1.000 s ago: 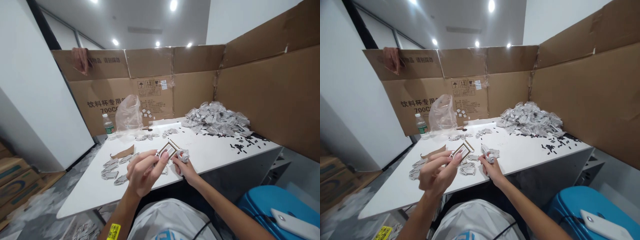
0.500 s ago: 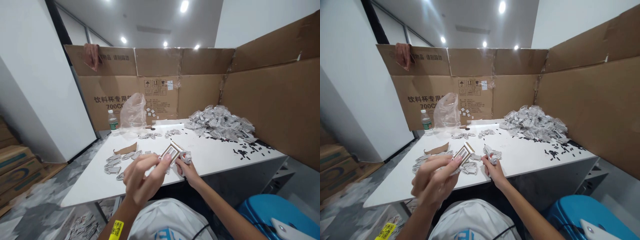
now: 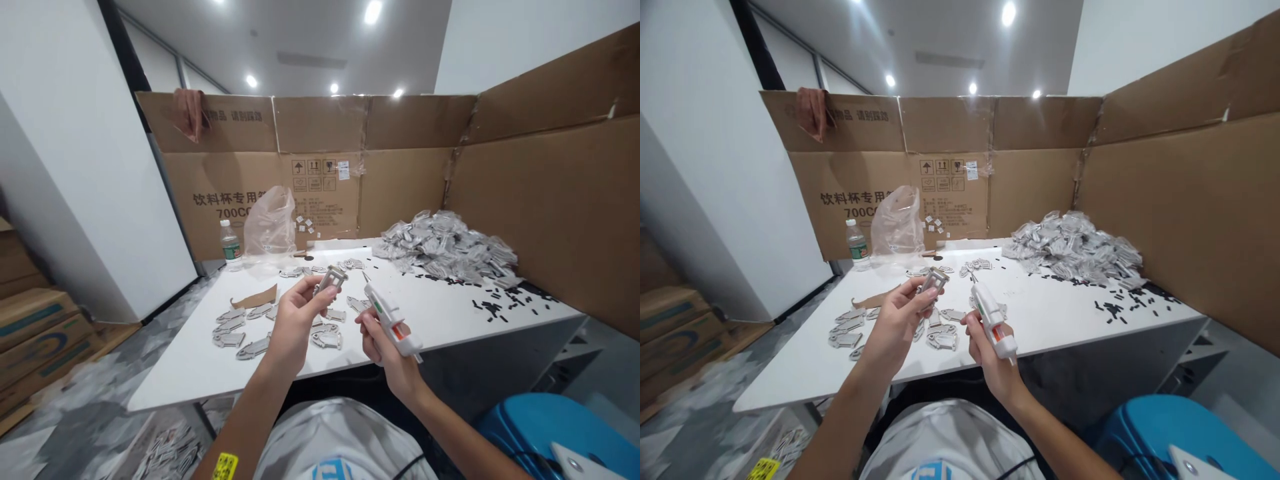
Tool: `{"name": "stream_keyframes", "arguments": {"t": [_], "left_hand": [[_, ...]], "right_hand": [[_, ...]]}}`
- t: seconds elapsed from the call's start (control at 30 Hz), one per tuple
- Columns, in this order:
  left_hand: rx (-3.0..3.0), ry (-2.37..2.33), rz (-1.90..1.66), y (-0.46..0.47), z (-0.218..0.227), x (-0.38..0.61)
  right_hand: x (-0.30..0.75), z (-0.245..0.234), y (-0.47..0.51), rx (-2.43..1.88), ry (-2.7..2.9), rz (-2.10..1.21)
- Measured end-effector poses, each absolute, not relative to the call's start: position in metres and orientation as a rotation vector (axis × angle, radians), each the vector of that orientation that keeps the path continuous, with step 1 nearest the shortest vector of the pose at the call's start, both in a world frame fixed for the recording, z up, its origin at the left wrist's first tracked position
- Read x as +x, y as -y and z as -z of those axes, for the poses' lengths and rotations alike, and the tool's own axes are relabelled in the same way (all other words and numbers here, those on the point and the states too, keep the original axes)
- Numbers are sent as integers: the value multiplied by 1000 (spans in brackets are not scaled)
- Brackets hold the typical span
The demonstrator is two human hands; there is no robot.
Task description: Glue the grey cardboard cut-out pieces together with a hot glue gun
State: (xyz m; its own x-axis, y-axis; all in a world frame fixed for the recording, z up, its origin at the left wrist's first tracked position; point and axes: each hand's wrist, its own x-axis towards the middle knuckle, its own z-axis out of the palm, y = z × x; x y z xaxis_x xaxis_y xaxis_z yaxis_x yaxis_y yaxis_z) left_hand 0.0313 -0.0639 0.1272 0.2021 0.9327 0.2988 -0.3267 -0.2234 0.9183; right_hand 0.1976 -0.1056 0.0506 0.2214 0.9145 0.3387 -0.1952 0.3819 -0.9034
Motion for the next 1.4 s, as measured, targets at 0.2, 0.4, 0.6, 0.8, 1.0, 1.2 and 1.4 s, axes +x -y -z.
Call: {"name": "stream_keyframes", "arguments": {"t": [0.2,0.4,0.6,0.8,1.0,1.2,1.4], "left_hand": [[1334,-636,-1338,81,-130,32],[1395,-678,-1306,79,-134,24],[1408,-734,-1257,75,-137,17],[1365,-689,-1227,75,-133,21],[1340,-615,-1101,77,-130,25],[1338,-580,-1094,77,-128,28],[1278,-581,-1086,77,-128,30]], "right_hand": [[188,-56,131,-807,1161,-838],[190,-37,132,-808,1285,-752],[188,-35,134,-834,1300,-777],[180,-48,134,-837,1167,-880],[180,-45,131,-856,1160,-900],[183,-33,118,-831,1084,-918],[196,-7,79,-868,950,-940]]}}
